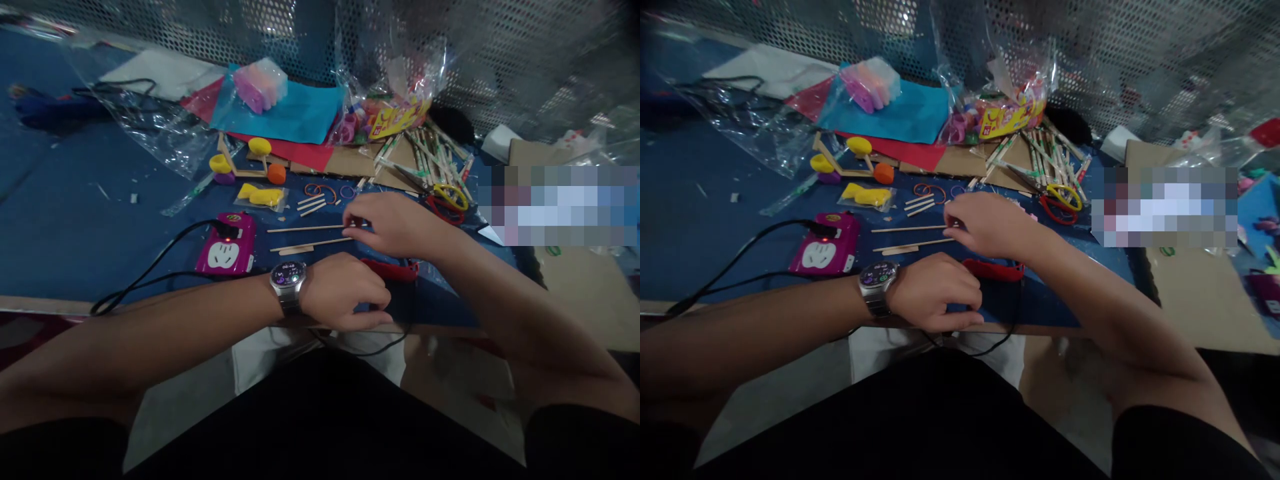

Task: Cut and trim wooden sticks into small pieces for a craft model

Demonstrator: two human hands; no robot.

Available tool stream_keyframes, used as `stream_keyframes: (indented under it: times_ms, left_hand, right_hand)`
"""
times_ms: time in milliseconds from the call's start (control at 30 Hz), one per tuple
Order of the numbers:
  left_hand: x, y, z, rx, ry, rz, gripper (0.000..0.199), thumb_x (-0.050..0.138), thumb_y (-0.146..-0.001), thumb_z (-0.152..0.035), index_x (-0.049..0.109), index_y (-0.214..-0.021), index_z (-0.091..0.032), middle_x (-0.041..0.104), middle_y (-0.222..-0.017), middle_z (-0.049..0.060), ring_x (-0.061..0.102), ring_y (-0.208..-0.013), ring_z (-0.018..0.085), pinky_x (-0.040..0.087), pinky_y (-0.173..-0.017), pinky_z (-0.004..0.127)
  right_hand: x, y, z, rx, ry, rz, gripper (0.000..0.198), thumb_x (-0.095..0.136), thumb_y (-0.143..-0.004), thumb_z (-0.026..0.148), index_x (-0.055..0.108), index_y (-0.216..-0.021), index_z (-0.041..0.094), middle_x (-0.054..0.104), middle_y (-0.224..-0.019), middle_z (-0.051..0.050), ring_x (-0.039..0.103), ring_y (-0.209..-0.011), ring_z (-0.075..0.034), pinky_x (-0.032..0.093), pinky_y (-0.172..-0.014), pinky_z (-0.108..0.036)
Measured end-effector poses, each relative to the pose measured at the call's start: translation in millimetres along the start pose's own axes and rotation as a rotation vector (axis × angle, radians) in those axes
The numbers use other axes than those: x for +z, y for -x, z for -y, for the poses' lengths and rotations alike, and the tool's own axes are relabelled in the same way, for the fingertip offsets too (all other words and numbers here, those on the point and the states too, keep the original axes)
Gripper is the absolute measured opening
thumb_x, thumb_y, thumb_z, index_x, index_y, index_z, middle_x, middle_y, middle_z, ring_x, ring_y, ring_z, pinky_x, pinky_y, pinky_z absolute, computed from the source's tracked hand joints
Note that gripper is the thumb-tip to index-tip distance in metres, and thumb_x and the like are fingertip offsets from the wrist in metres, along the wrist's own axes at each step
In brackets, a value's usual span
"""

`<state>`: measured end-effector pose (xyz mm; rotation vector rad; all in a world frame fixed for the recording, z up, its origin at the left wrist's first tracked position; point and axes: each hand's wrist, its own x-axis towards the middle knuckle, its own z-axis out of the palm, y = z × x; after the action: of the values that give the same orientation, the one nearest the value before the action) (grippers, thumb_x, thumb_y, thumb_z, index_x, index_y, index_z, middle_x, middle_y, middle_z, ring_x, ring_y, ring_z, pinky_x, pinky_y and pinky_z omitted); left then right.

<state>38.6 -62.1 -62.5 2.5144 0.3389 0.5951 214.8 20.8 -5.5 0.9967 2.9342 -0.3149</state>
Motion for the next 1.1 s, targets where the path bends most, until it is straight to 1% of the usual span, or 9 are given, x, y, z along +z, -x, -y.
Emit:
stream_keyframes:
  times_ms: [133,233,400,467,567,700,800,933,1100]
  left_hand:
    - [0.6,0.3,-2.5,0.036,-0.047,-0.036,0.039,0.055,-0.11,-0.044,0.072,-0.083,-0.023,0.076,-0.079,0.0,0.069,-0.075,0.017,0.039,-0.063,0.037]
    - [1.6,0.0,-4.8,0.096,-0.093,-0.081,0.039,0.054,-0.11,-0.043,0.071,-0.082,-0.023,0.075,-0.077,0.0,0.068,-0.074,0.016,0.04,-0.062,0.038]
    - [-6.4,-5.5,-13.3,0.12,-0.191,-0.166,0.031,0.054,-0.11,-0.037,0.068,-0.086,-0.022,0.075,-0.079,0.002,0.066,-0.074,0.017,0.042,-0.066,0.036]
    - [-15.7,-9.0,-20.5,0.063,-0.229,-0.17,0.031,0.054,-0.111,-0.036,0.067,-0.088,-0.021,0.075,-0.083,0.003,0.068,-0.078,0.019,0.041,-0.068,0.036]
    - [-34.6,-12.9,-34.7,-0.095,-0.178,-0.054,0.021,0.057,-0.11,-0.038,0.068,-0.113,-0.021,0.078,-0.109,0.005,0.072,-0.095,0.019,0.045,-0.075,0.033]
    - [-60.2,-8.1,-48.6,-0.307,-0.307,0.025,0.024,0.049,-0.112,-0.037,0.065,-0.119,-0.02,0.075,-0.117,0.008,0.07,-0.101,0.025,0.047,-0.082,0.036]
    - [-72.3,7.8,-45.8,-0.462,-0.483,0.053,0.026,0.048,-0.11,-0.04,0.066,-0.11,-0.021,0.072,-0.109,0.009,0.068,-0.094,0.028,0.046,-0.077,0.039]
    - [-74.0,37.9,-28.3,-0.656,-0.637,0.169,0.029,0.052,-0.107,-0.041,0.07,-0.105,-0.019,0.071,-0.105,0.013,0.069,-0.1,0.035,0.05,-0.079,0.043]
    - [-65.0,61.7,-12.2,-0.707,-0.713,0.248,0.033,0.045,-0.108,-0.036,0.073,-0.111,-0.018,0.072,-0.107,0.014,0.07,-0.104,0.036,0.053,-0.082,0.045]
  right_hand:
    - [4.9,51.9,-1.6,0.105,0.059,0.022,0.03,0.067,-0.106,0.044,0.074,-0.114,0.016,0.076,-0.109,-0.013,0.068,-0.106,-0.031,0.044,-0.089,-0.039]
    - [16.4,74.9,8.6,0.1,-0.022,0.132,0.025,0.07,-0.103,0.035,0.074,-0.118,0.016,0.076,-0.111,-0.012,0.069,-0.104,-0.03,0.046,-0.087,-0.038]
    - [30.2,87.6,23.0,0.056,-0.12,0.019,0.015,0.064,-0.099,0.022,0.072,-0.11,0.016,0.076,-0.106,-0.012,0.066,-0.095,-0.026,0.045,-0.084,-0.037]
    - [33.0,91.4,22.5,0.033,-0.17,-0.085,0.014,0.065,-0.097,0.025,0.071,-0.107,0.017,0.076,-0.101,-0.011,0.065,-0.092,-0.026,0.043,-0.082,-0.037]
    - [35.4,96.4,16.9,0.014,-0.314,-0.233,0.018,0.065,-0.097,0.029,0.069,-0.111,0.018,0.076,-0.103,-0.01,0.066,-0.091,-0.024,0.045,-0.081,-0.035]
    - [31.3,92.3,9.1,0.151,-0.389,-0.306,0.025,0.058,-0.103,0.032,0.069,-0.118,0.017,0.075,-0.103,-0.01,0.063,-0.086,-0.021,0.045,-0.078,-0.033]
    - [24.9,81.0,6.7,0.247,-0.31,-0.309,0.028,0.051,-0.106,0.034,0.071,-0.118,0.017,0.076,-0.106,-0.011,0.064,-0.091,-0.024,0.043,-0.083,-0.035]
    - [22.2,63.0,4.6,0.227,-0.212,-0.284,0.033,0.056,-0.108,0.044,0.07,-0.12,0.017,0.077,-0.114,-0.014,0.066,-0.103,-0.028,0.043,-0.088,-0.036]
    - [24.8,38.8,2.1,0.145,-0.089,-0.11,0.019,0.062,-0.1,0.02,0.07,-0.116,0.016,0.074,-0.122,-0.014,0.066,-0.11,-0.028,0.041,-0.088,-0.035]
